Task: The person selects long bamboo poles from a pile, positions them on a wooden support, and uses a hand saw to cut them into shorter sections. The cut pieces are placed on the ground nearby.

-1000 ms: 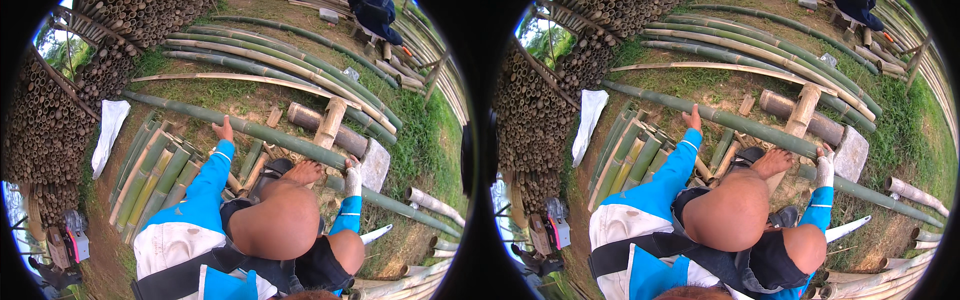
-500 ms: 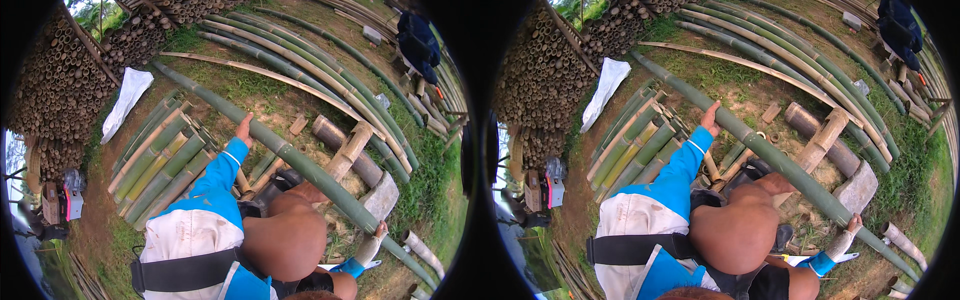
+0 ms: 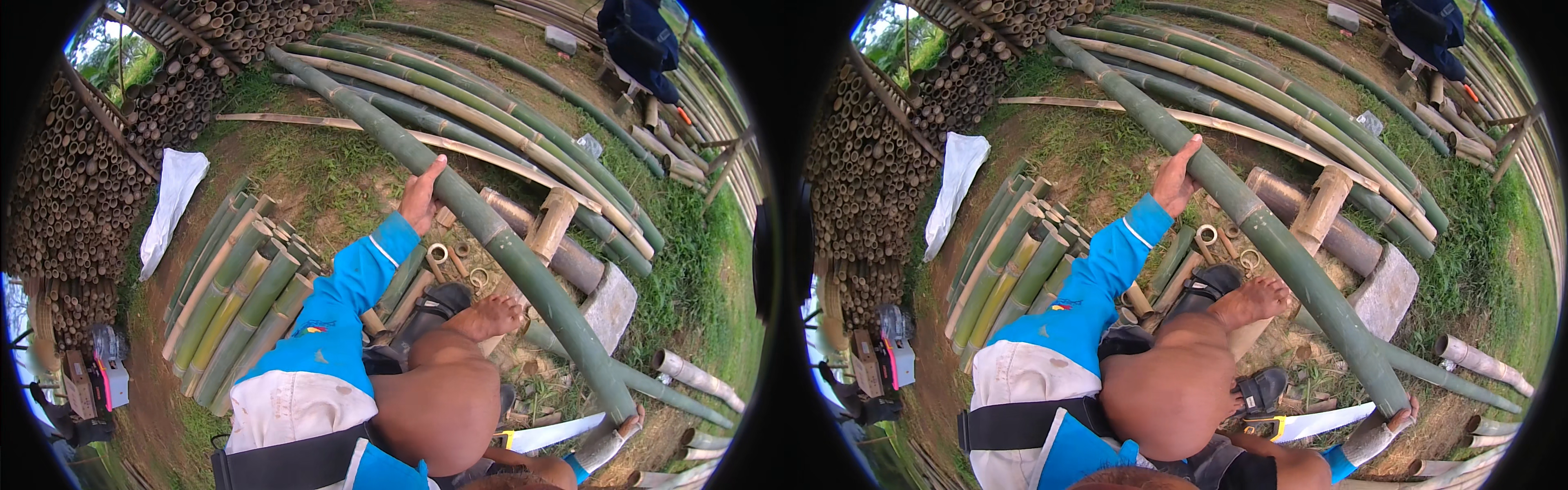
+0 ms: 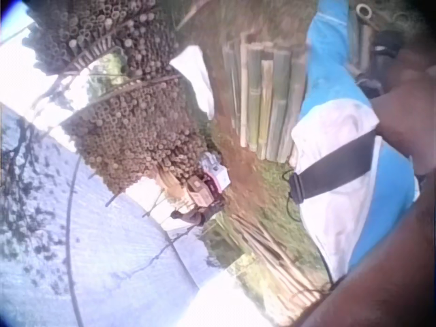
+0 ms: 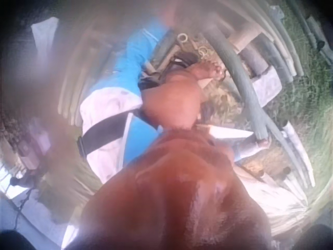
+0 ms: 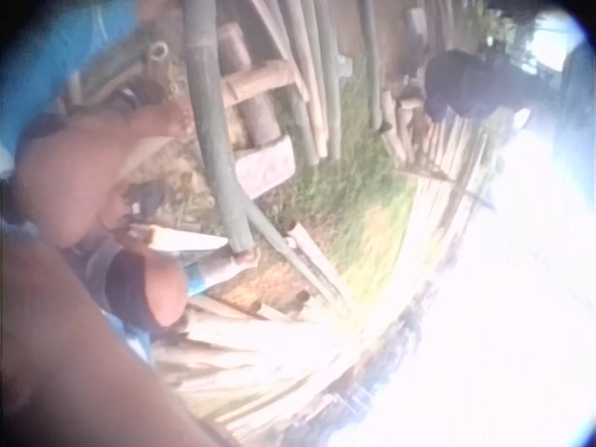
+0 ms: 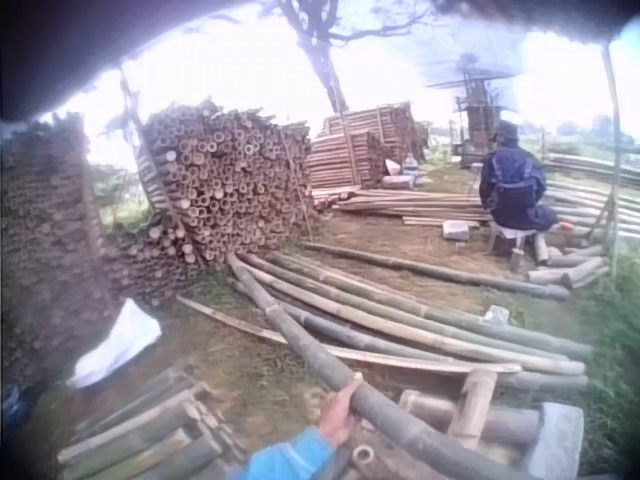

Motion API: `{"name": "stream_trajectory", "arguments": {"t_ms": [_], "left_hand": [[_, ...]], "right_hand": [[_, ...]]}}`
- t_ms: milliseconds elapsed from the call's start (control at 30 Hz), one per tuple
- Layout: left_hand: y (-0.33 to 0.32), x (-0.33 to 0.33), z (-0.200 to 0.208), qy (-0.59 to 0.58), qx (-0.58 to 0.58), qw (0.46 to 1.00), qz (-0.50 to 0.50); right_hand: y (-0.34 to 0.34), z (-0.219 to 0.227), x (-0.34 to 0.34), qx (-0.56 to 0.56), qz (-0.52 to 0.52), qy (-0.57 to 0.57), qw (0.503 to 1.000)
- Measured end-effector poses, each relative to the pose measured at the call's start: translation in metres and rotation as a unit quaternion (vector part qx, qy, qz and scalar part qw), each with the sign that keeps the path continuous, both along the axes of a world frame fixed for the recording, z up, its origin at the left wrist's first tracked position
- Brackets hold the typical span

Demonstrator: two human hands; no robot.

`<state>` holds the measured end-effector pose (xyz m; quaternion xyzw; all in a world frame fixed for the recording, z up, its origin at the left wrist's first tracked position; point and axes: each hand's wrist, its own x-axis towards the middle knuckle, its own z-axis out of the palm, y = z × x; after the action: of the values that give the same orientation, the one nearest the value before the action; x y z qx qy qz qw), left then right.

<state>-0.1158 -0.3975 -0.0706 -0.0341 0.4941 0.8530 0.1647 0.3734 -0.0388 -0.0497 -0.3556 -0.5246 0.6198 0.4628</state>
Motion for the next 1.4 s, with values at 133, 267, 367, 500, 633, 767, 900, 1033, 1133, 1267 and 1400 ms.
{"name": "stream_trajectory", "arguments": {"t_ms": [133,267,367,500,633,767,900,1033,1133,1267,1400], "left_hand": [[0.036,-0.044,0.03,0.034,-0.009,0.998,-0.057],[0.08,-0.079,0.038,0.025,0.008,0.996,-0.081],[0.112,-0.093,0.027,0.03,0.035,0.996,-0.081],[0.103,-0.101,0.015,0.286,-0.259,0.913,0.133],[0.157,-0.042,0.078,0.699,-0.402,0.59,-0.043],[0.218,-0.054,0.09,0.786,-0.438,0.371,-0.23],[0.288,-0.092,0.11,0.736,-0.521,0.304,-0.308],[0.355,-0.131,0.098,0.743,-0.54,0.308,-0.25],[0.381,-0.154,0.076,0.715,-0.586,0.305,-0.23],[0.415,-0.142,0.063,0.684,-0.627,0.304,-0.215],[0.415,-0.137,0.052,0.685,-0.636,0.331,-0.128]], "right_hand": [[0.01,0.053,-0.025,0.057,-0.01,-0.019,0.998],[0.025,0.092,-0.039,0.057,-0.015,-0.05,0.997],[0.066,0.096,-0.036,-0.019,0.048,-0.057,0.997],[0.121,0.096,-0.089,-0.119,0.124,-0.013,0.985],[0.141,0.112,-0.119,-0.173,0.045,-0.057,0.982],[0.172,0.106,-0.129,-0.104,0.082,0.014,0.991],[0.206,0.065,-0.123,-0.04,0.121,0.193,0.973],[0.248,0.019,-0.104,0.021,0.242,0.206,0.948],[0.221,-0.008,-0.104,-0.041,0.27,0.183,0.944],[0.189,-0.041,-0.08,-0.221,0.213,0.151,0.94],[0.158,-0.037,-0.066,-0.289,0.186,0.139,0.929]]}}
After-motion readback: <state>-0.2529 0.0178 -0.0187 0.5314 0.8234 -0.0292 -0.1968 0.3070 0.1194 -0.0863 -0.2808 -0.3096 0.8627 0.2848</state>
